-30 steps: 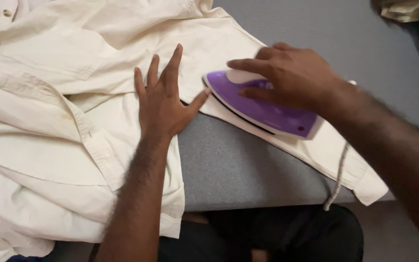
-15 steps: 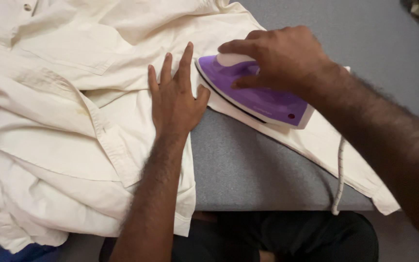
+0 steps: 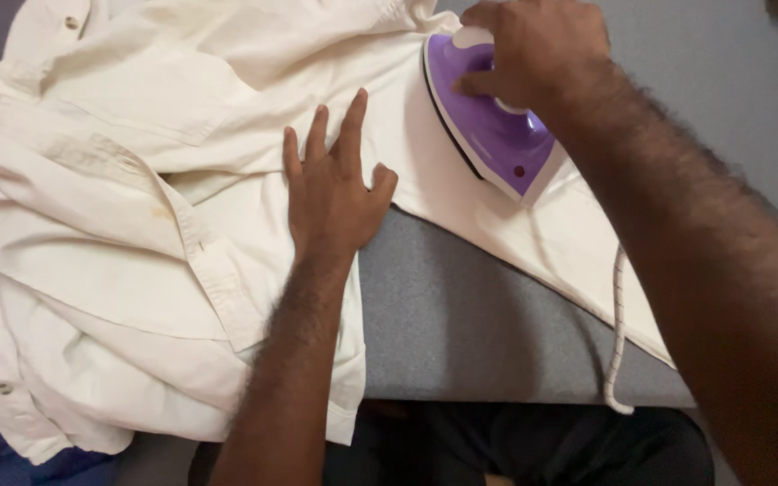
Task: The person irons a white shirt on a gray ironing board using a purple and white iron. They smooth the fabric with one hand while moving the iron back and forth, then reposition the shirt to iron different sections.
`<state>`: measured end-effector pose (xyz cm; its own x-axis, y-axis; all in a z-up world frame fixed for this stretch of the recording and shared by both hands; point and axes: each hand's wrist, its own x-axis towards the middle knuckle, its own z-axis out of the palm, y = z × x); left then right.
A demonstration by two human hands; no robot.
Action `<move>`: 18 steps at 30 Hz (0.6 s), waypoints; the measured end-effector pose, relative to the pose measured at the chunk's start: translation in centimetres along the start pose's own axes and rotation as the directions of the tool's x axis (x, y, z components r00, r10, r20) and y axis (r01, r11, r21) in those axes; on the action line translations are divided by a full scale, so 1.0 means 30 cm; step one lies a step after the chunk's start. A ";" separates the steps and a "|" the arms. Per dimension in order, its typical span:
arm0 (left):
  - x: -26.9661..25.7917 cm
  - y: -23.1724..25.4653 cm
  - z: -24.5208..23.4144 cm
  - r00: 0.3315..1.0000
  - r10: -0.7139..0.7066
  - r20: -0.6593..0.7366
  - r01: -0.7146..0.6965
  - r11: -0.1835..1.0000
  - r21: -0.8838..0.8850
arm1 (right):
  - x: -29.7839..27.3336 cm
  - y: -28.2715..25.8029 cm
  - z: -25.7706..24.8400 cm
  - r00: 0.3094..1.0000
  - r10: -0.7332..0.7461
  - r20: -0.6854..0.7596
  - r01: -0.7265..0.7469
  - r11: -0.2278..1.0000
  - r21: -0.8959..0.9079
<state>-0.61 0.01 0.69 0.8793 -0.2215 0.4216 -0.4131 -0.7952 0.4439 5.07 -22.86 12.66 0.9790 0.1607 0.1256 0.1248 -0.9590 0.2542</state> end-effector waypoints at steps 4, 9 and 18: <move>0.004 -0.011 0.000 0.999 0.027 -0.030 -0.027 1.000 -0.001 | -0.042 -0.006 -0.036 0.964 0.109 0.244 -0.118 0.993 0.024; -0.003 -0.015 0.008 1.000 0.023 -0.020 -0.023 1.000 -0.015 | -0.183 0.040 -0.101 0.918 0.191 0.346 -0.207 0.978 0.010; -0.013 -0.027 0.019 0.997 0.062 -0.050 -0.060 0.998 0.031 | -0.536 0.203 -0.183 0.699 0.436 0.566 -0.425 0.891 -0.161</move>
<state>-0.48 0.43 -0.27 0.8392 -0.2419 0.4870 -0.4578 -0.7976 0.3928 -10.79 -30.02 17.45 0.8305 -0.4379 -0.3443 -0.3306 -0.8850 0.3279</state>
